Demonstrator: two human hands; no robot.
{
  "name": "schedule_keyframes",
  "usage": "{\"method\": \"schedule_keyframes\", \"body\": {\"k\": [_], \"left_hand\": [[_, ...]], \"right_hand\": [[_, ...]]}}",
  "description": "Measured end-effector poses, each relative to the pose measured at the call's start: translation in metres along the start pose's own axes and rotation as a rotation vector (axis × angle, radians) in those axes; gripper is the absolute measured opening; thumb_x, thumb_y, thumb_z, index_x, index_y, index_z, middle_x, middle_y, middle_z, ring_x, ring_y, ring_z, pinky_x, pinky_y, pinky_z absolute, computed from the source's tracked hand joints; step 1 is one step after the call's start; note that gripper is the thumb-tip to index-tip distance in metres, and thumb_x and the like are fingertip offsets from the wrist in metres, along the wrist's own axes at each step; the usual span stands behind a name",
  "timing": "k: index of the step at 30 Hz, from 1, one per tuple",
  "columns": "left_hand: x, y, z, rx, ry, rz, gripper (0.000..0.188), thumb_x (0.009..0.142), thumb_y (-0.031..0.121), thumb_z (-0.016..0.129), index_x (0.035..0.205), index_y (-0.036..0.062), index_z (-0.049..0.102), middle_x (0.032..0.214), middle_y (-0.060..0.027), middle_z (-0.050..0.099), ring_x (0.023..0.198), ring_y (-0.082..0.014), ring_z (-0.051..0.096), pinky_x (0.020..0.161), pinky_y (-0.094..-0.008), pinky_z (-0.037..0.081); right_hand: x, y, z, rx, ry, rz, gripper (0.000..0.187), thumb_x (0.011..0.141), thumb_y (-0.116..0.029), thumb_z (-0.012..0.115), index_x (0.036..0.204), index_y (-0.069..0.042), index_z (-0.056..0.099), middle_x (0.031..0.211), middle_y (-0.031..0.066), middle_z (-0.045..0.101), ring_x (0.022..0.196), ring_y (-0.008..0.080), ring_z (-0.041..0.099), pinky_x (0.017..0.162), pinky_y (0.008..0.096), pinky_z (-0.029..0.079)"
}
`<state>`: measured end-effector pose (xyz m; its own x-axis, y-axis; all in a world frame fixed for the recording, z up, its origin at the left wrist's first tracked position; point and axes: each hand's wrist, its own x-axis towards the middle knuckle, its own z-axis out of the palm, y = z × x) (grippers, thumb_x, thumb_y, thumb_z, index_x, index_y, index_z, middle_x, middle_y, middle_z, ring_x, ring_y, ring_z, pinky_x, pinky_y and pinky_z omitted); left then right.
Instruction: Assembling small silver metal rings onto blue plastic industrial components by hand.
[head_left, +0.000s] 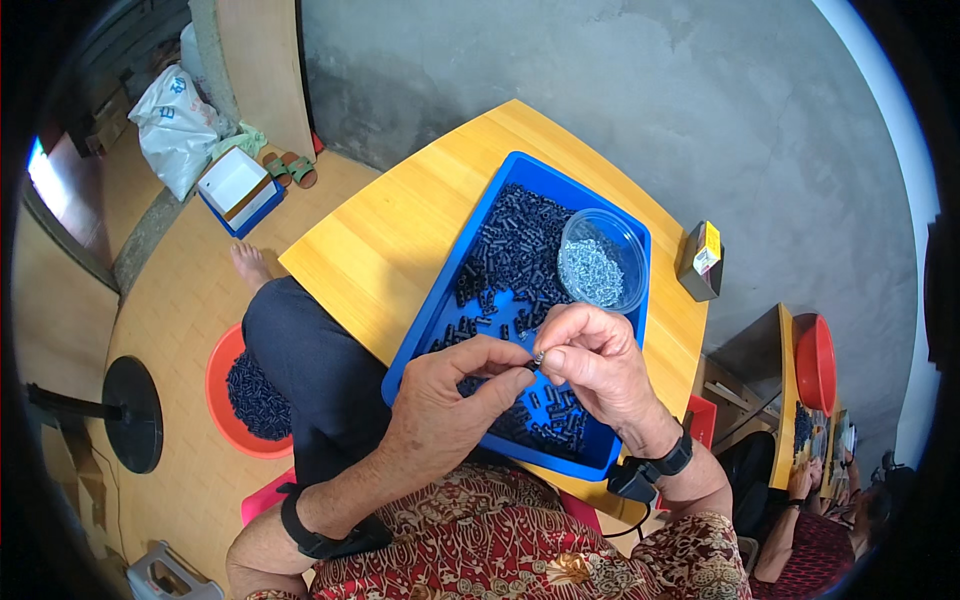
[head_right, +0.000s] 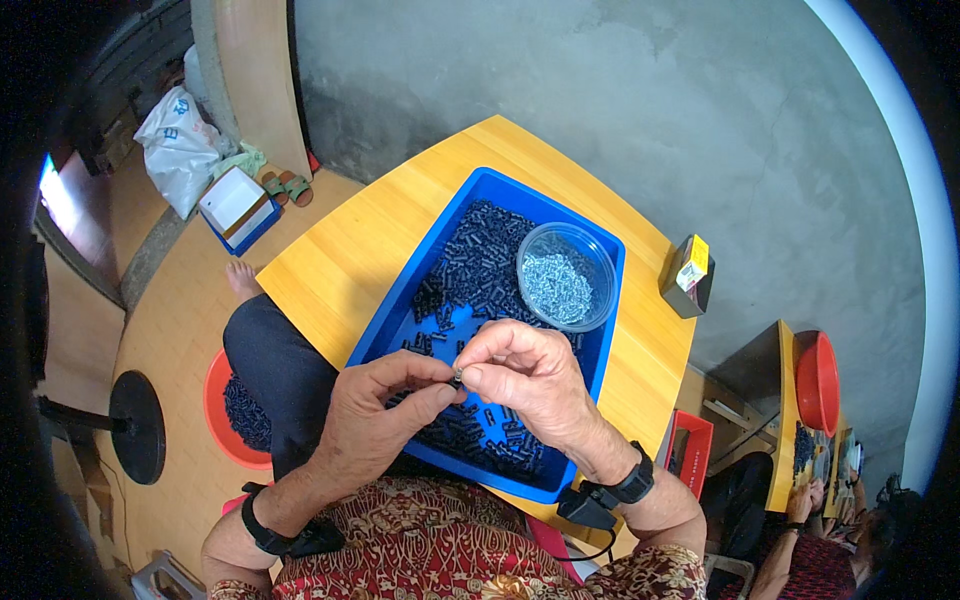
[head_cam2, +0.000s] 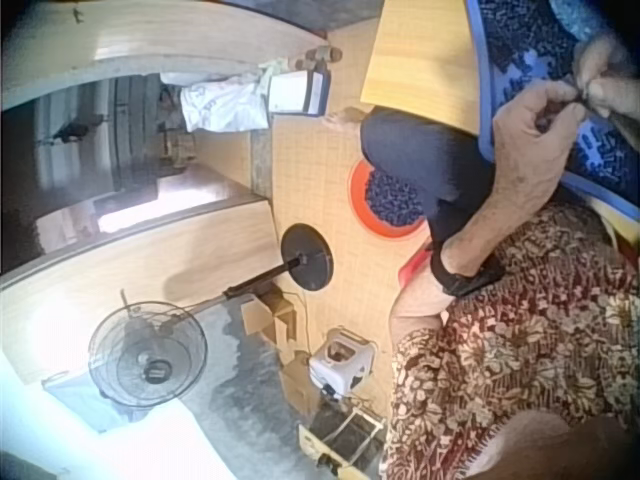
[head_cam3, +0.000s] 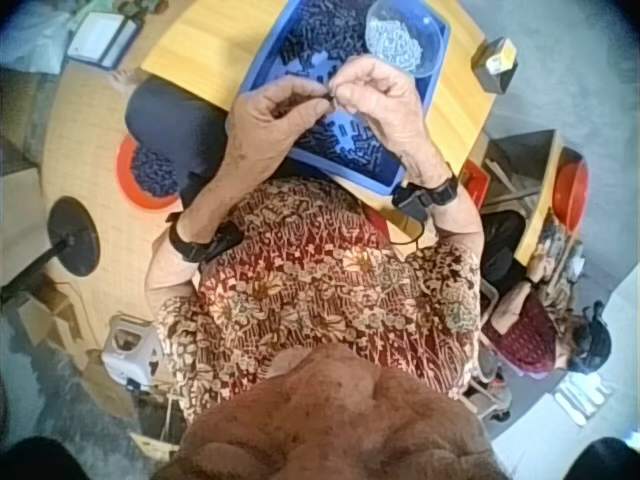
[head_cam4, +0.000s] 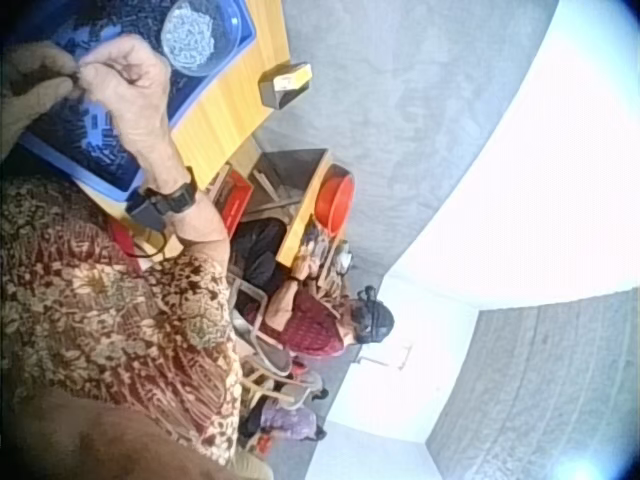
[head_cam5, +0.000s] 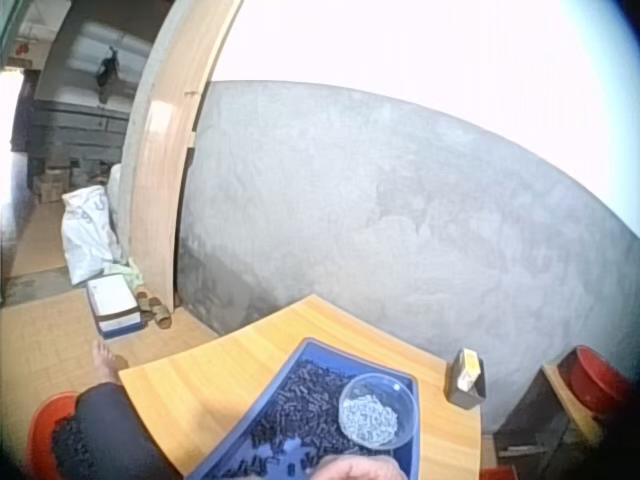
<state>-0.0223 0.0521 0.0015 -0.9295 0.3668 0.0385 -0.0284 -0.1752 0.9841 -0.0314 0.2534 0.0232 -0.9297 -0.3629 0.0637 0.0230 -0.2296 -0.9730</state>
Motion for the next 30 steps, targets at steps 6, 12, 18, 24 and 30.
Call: {"method": "schedule_keyframes", "body": {"k": [6,12,18,24,30], "left_hand": [[-0.001,0.002,-0.001,0.04,0.01,0.01,0.014,0.093,0.008,0.071,0.104,-0.0001,0.069,0.088,-0.0033,0.071,0.083,-0.007,0.064,0.074,-0.0239,0.051],[0.0,0.004,-0.003,-0.016,0.016,0.032,0.013,0.093,0.007,0.069,0.103,-0.001,0.069,0.088,-0.0049,0.072,0.084,-0.0079,0.066,0.075,-0.0239,0.052],[-0.001,0.003,-0.006,-0.005,0.04,0.024,0.013,0.093,0.007,0.07,0.103,-0.0015,0.07,0.087,-0.0047,0.072,0.082,-0.008,0.065,0.074,-0.0242,0.052],[-0.002,0.002,-0.004,0.013,0.048,0.029,0.015,0.091,0.008,0.073,0.103,-0.001,0.07,0.086,-0.0043,0.071,0.08,-0.0081,0.064,0.071,-0.0242,0.052],[-0.002,0.003,-0.002,0.054,0.055,0.024,0.016,0.091,0.009,0.073,0.103,-0.0008,0.07,0.086,-0.005,0.072,0.081,-0.0091,0.065,0.073,-0.0255,0.052]], "right_hand": [[0.002,0.007,0.0,0.196,0.029,0.105,0.011,0.094,-0.01,0.069,0.1,-0.002,0.067,0.083,0.0008,0.062,0.072,0.0082,0.054,0.067,0.0243,0.046],[0.005,0.007,0.005,0.388,0.038,0.235,0.012,0.095,-0.012,0.068,0.101,-0.002,0.066,0.08,-0.0011,0.06,0.071,0.0078,0.053,0.067,0.0251,0.046],[0.003,0.008,0.01,0.175,0.057,0.123,0.011,0.095,-0.01,0.068,0.102,-0.002,0.066,0.085,0.0015,0.065,0.075,0.0078,0.059,0.067,0.0242,0.048],[-0.002,0.004,0.007,-0.104,0.033,-0.024,0.01,0.094,-0.002,0.068,0.104,0.001,0.067,0.093,0.005,0.068,0.081,0.0082,0.065,0.068,0.0223,0.051],[-0.005,0.004,0.009,-0.139,0.036,-0.093,0.015,0.093,0.004,0.068,0.107,0.002,0.068,0.094,0.0045,0.068,0.081,0.0062,0.064,0.067,0.0204,0.05]]}}
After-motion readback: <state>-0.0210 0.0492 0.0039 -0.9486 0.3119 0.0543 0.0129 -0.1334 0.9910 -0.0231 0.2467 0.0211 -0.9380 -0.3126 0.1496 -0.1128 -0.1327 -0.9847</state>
